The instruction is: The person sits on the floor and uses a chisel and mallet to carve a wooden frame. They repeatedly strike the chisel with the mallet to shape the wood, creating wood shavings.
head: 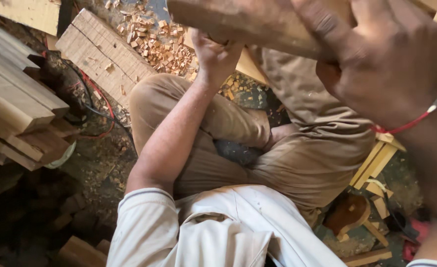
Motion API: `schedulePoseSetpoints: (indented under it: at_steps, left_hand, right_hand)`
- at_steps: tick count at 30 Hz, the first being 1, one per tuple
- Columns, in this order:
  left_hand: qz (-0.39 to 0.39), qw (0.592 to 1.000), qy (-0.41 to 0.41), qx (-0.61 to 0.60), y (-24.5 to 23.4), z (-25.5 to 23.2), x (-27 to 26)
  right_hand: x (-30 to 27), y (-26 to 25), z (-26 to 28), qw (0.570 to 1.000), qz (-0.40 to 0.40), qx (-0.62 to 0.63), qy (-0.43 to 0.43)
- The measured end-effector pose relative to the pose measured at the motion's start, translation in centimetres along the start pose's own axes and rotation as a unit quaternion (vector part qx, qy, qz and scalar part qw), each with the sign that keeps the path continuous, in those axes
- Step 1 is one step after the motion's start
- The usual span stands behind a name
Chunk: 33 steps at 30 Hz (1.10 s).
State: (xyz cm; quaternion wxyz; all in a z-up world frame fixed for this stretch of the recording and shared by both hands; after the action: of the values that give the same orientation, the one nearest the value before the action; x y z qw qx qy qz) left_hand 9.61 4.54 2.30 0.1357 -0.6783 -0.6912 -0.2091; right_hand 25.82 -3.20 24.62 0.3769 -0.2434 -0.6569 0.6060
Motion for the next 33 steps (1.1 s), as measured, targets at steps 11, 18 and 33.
schedulePoseSetpoints:
  at_steps: [11, 18, 33]
  left_hand:
    - [0.033, 0.988, -0.074, 0.133, 0.3, 2.7, -0.3]
    - [-0.001, 0.997, -0.067, -0.044, -0.3, 3.9, -1.7]
    - [-0.049, 0.996, -0.072, 0.002, -1.7, -0.3, 0.4]
  right_hand:
    - [0.5, 0.0, 1.1, 0.997, -0.050, -0.013, -0.056]
    - [-1.0, 1.0, -0.1, 0.999, -0.025, 0.029, -0.027]
    - [-2.1, 0.1, -1.8, 0.985, -0.039, 0.162, 0.043]
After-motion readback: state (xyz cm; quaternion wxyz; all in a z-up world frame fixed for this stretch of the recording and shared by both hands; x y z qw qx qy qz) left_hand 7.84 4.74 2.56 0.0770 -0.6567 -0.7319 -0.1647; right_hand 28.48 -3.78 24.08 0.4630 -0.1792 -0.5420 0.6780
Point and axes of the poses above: each hand's wrist, its own x-axis towards the middle knuckle, its own y-axis out of the palm, z = x × y, the point moved 8 cm from there along x, towards the middle knuckle, and after that the axes turned 12 degrees about x, right-handed, at the moved point
